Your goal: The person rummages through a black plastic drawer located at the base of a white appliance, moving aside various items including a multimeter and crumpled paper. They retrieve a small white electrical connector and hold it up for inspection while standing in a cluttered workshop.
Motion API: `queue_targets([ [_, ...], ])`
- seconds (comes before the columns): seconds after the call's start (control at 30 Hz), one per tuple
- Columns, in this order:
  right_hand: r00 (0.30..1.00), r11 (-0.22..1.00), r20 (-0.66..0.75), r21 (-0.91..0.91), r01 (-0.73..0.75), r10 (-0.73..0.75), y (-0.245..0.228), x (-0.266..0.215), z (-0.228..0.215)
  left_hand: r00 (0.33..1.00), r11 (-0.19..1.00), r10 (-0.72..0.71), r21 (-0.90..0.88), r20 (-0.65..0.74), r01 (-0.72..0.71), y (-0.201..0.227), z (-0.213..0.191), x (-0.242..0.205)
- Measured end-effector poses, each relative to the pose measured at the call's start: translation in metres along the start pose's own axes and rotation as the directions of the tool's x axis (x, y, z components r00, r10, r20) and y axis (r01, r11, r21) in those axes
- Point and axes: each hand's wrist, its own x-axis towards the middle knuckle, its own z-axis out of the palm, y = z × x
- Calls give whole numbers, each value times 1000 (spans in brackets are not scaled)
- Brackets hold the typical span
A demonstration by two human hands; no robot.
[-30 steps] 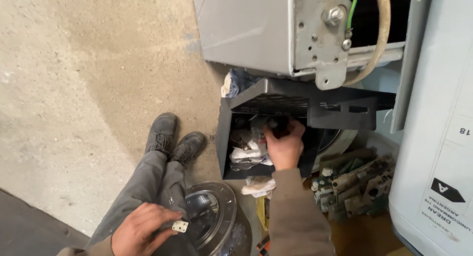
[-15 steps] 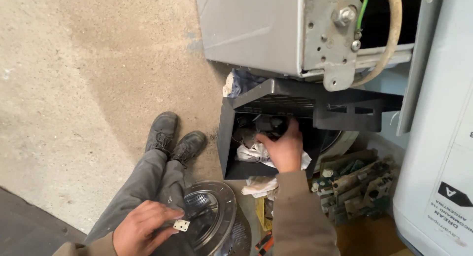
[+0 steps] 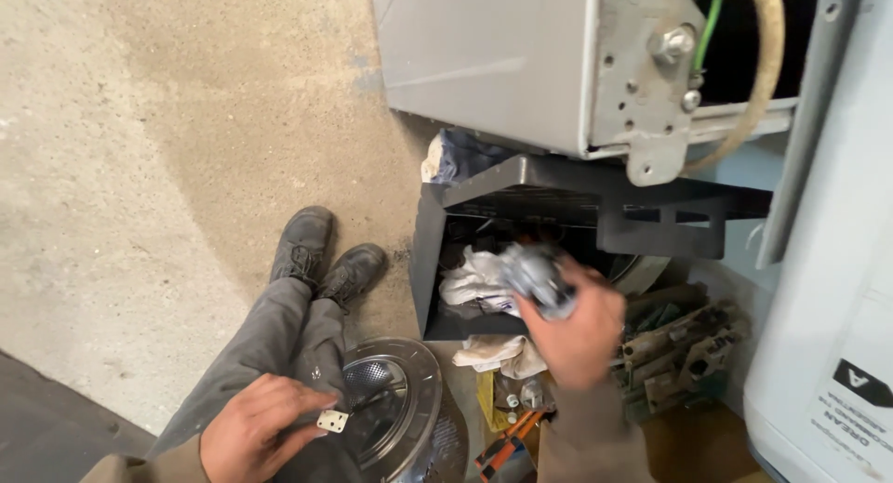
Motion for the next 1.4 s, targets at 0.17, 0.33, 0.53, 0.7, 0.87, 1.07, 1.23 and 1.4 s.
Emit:
queue_targets([
  [0.17,994,995,103,-98,-20,31,5,-22,-28,1000,1000,17,23,-18,-17,1,-2,2],
  [0.33,929,985,333,-116,-131,163,49,-27,13,999,999,44,28,0,-44,-2,3,3],
  [0.53,895,990,444,-137,28,36,40,2,12,1000,999,25,35,4,-25,0,-9,6],
  [0.7,936,1000,352,-6,15,-12,44,10,54,999,999,32,21,-13,-31,-2,-6,9],
  [0.87,759,996,648,-87,-9,64,-8,17,41,1000,1000,17,19,-16,-17,0,-8,11],
  [1.07,720,949,675,-95,300,-161,-32,5,11,999,1000,-3,26,-46,5,3,-13,14],
  [1.23,664,946,737,-112,305,-127,-38,10,8,999,1000,-13,27,-42,14,1,-10,14],
  [1.4,627,928,768,-127,351,-132,-42,3,10,998,999,-15,43,-60,18,1,-11,10],
])
